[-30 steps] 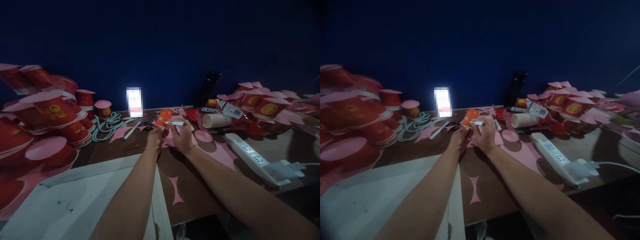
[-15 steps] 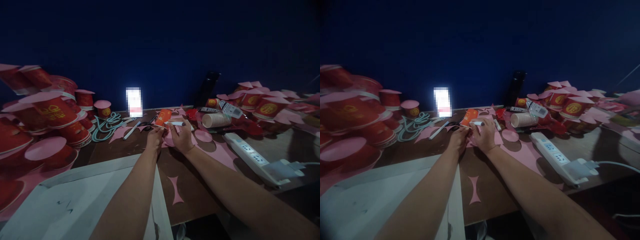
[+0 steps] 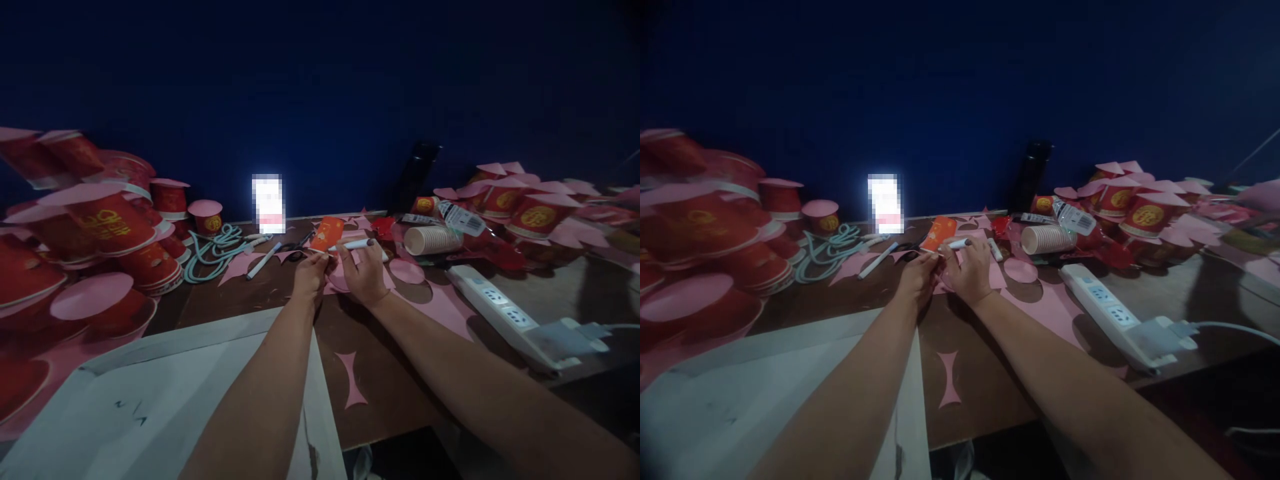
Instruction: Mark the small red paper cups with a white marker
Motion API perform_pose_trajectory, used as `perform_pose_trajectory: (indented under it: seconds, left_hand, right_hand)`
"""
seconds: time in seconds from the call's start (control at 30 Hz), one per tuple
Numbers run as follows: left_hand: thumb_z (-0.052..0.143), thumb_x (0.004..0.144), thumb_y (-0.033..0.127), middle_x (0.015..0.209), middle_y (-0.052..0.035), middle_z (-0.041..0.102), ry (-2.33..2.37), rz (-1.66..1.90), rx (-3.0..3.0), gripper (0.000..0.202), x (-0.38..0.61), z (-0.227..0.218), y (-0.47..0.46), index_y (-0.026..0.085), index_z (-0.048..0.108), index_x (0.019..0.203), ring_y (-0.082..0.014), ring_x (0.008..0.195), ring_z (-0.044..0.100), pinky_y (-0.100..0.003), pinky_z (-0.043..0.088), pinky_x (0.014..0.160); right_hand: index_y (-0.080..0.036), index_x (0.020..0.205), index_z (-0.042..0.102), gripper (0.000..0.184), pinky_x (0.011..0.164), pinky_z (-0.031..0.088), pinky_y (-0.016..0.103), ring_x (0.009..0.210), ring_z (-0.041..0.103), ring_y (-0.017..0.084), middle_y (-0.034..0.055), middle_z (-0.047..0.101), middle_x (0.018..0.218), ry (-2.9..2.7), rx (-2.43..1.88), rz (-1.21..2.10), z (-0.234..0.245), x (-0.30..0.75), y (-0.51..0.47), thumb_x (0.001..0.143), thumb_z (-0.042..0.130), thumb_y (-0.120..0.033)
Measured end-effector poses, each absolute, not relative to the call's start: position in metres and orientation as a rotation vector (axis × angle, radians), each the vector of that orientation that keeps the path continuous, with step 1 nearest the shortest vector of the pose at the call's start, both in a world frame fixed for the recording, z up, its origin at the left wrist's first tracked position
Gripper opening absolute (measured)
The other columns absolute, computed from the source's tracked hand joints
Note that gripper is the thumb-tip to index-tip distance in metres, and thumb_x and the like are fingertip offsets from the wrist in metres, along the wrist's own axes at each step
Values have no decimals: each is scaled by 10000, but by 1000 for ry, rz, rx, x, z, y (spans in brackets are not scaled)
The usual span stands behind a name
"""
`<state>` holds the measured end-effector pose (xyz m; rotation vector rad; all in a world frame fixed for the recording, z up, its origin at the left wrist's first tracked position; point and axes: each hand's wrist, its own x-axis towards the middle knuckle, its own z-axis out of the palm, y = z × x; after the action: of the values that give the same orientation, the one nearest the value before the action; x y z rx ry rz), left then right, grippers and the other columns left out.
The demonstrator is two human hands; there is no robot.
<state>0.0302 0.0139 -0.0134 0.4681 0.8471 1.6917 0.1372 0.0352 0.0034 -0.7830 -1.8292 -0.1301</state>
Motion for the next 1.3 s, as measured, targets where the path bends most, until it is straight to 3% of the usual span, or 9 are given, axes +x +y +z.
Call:
perform_pose_trajectory:
  seconds: [0.97, 1.3]
  left_hand:
    - [711, 655, 185, 647, -13, 619, 825, 1661, 568, 88, 29, -14, 10, 117, 655, 657, -76, 605, 557, -210, 444, 684]
    - [649, 682, 101, 695, -9, 639, 830, 1702, 260, 66, 25, -3, 8, 140, 607, 714, -89, 646, 606, -225, 469, 676]
  right_hand:
    - [-205, 892, 616, 132, 799, 426, 381, 872, 599, 218, 55, 685, 887, -1836, -785, -94, 4, 138, 37, 886, 518, -291]
    - [-219, 989, 620, 153, 876, 456, 398, 968, 599, 212, 71, 664, 986, -1749, -739, 8, 12, 142, 34, 886, 523, -275]
